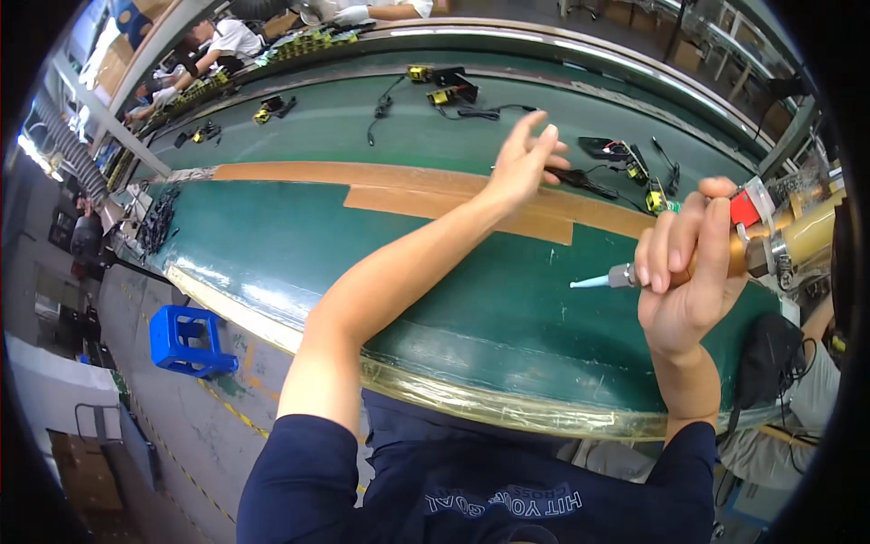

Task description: Assembling electronic components on PCBs at a manufacturing conveyor line.

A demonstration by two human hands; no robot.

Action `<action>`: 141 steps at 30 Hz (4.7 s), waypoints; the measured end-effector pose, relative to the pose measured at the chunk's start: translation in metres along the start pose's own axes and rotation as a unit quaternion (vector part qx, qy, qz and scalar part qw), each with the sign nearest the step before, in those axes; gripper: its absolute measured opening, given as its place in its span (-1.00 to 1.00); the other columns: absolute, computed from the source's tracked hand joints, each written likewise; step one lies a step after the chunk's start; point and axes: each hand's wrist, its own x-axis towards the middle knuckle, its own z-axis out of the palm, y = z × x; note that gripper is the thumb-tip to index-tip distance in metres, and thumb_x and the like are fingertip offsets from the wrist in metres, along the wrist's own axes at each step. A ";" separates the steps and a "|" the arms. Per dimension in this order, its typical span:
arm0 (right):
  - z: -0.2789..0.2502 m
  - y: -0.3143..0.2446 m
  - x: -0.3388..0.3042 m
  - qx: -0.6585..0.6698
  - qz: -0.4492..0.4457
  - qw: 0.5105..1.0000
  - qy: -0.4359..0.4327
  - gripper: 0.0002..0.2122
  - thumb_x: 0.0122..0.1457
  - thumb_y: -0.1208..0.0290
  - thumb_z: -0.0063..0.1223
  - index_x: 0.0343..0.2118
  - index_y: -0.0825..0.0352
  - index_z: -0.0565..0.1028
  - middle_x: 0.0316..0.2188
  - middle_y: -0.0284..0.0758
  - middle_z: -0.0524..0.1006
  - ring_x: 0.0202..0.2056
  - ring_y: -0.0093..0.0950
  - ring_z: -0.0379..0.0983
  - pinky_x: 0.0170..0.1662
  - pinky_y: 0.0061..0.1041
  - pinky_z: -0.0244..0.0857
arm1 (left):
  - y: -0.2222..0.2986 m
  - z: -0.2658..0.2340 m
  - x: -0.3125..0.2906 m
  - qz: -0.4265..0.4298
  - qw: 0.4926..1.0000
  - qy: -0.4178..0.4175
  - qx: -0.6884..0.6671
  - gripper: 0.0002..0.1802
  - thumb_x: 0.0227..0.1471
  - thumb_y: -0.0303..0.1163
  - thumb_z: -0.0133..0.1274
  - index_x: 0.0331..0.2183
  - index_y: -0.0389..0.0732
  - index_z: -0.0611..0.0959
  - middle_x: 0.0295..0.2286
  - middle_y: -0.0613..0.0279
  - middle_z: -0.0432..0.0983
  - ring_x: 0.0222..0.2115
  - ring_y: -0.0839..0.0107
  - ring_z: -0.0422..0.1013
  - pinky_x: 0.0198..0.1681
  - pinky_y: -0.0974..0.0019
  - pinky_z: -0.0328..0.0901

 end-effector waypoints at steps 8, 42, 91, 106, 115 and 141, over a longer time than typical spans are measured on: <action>-0.008 -0.001 0.021 -0.037 -0.015 0.999 -0.004 -0.80 0.38 0.34 -0.33 -0.06 0.30 0.27 -0.70 -0.53 0.19 -0.78 -0.76 0.01 -0.73 -0.75 -0.04 | -0.030 -0.147 0.113 0.177 0.765 0.312 0.535 -0.39 0.04 -0.18 0.08 0.07 -0.26 0.38 -0.40 0.07 0.50 -0.31 0.23 0.44 -0.21 0.19 0.34; -0.018 0.022 0.001 -0.036 0.011 0.999 -0.002 -0.78 0.38 0.29 -0.34 -0.05 0.28 0.27 -0.70 -0.53 0.20 -0.79 -0.72 0.03 -0.72 -0.71 0.03 | 0.017 -0.018 -0.122 -0.101 0.989 -0.052 0.098 -0.79 0.18 -0.41 -0.03 -0.23 -0.35 0.56 -0.49 0.21 0.49 -0.62 0.57 0.37 -0.57 0.55 0.36; 0.009 0.026 -0.003 0.010 0.015 1.000 -0.001 -0.74 0.38 0.29 -0.30 0.02 0.28 0.27 -0.67 -0.55 0.17 -0.76 -0.76 0.00 -0.72 -0.74 -0.04 | -0.021 -0.076 0.029 0.129 0.964 0.052 0.227 -0.52 0.18 -0.18 -0.08 -0.01 -0.34 0.40 -0.32 0.05 0.50 -0.37 0.32 0.47 -0.28 0.30 0.38; -0.043 0.054 0.049 -0.045 0.072 0.996 0.027 -0.79 0.37 0.29 -0.37 -0.33 0.26 0.28 -0.65 -0.51 0.15 -0.68 -0.76 0.00 -0.59 -0.82 -0.06 | -0.051 -0.130 0.237 0.099 0.753 0.172 0.627 -0.36 0.01 -0.38 0.06 0.11 -0.30 0.25 -0.29 -0.02 0.39 -0.29 0.06 0.40 -0.24 0.13 0.36; -0.057 0.076 0.062 -0.078 0.053 0.995 0.013 -0.74 0.37 0.31 -0.41 -0.51 0.17 0.20 -0.63 -0.50 0.16 -0.64 -0.76 -0.02 -0.55 -0.80 -0.10 | -0.058 -0.158 0.275 0.065 0.768 0.207 0.603 -0.53 -0.01 -0.38 0.08 -0.03 -0.17 0.37 -0.25 -0.03 0.36 -0.29 0.03 0.38 -0.21 0.12 0.33; 0.005 -0.012 0.003 -0.006 0.002 1.000 -0.007 -0.80 0.36 0.42 -0.30 -0.03 0.31 0.29 -0.66 -0.53 0.16 -0.74 -0.75 0.00 -0.68 -0.76 -0.05 | 0.062 -0.039 -0.123 0.047 0.992 0.013 0.117 -0.79 0.17 -0.42 -0.12 -0.15 -0.28 0.42 -0.34 0.10 0.49 -0.57 0.49 0.39 -0.43 0.49 0.31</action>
